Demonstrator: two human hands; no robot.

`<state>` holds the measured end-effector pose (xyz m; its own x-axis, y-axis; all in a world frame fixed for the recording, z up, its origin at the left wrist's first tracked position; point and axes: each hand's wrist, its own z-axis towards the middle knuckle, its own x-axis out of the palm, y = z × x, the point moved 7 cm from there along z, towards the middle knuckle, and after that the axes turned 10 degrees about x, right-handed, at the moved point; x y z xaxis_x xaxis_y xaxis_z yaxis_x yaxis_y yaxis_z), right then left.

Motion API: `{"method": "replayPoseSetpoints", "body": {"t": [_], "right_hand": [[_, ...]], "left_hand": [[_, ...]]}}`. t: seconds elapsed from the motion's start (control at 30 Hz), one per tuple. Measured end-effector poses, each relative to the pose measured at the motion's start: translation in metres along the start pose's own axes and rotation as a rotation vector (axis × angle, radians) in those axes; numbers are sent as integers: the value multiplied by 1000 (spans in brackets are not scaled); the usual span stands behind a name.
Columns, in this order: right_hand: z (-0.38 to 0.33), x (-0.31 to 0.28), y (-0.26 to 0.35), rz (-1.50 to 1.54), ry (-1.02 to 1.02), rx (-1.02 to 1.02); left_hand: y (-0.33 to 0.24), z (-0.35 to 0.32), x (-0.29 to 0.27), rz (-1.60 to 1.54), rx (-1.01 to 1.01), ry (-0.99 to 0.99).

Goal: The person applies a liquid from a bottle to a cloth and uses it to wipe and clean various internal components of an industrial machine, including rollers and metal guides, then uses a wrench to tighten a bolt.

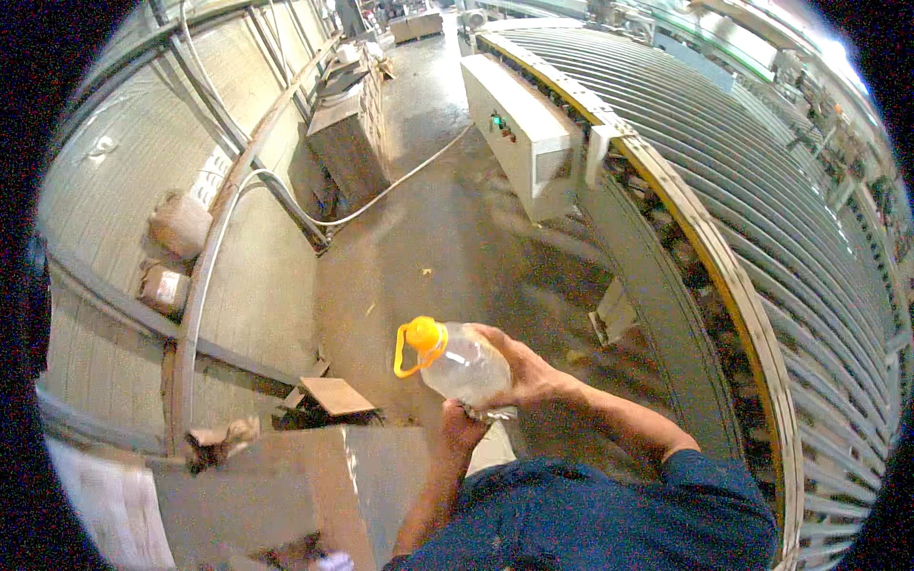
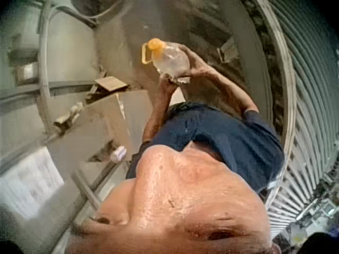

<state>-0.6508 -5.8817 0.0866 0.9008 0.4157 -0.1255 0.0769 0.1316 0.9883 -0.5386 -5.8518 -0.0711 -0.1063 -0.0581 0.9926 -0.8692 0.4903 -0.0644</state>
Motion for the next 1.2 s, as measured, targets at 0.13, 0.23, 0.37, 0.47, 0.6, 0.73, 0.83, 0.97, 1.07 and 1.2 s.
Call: {"method": "replayPoseSetpoints", "body": {"t": [0.13,0.23,0.37,0.47,0.6,0.73,0.83,0.97,1.07,1.2], "right_hand": [[168,-75,-55,56,-113,111],[285,-152,-61,121,-160,149],[421,-253,-32,157,-121,345],[518,-304,-63,213,-40,513],[662,-384,-129,150,79,604],[796,-453,-186,15,202,638],[920,-502,-169,77,260,730],[1067,-571,-198,96,289,861],[1164,-613,-231,190,313,808],[1329,-675,-259,137,272,690]], "left_hand": [[-101,154,-23,336,72,-364],[-178,275,-14,319,76,-355],[-319,442,49,456,317,-394],[-391,580,78,445,286,-257],[-446,760,103,263,186,-114],[-504,908,103,256,178,-194],[-575,1008,121,261,271,-178],[-681,1141,99,437,464,-327],[-757,1225,105,488,657,-357],[-808,1389,150,439,363,-142]]}}
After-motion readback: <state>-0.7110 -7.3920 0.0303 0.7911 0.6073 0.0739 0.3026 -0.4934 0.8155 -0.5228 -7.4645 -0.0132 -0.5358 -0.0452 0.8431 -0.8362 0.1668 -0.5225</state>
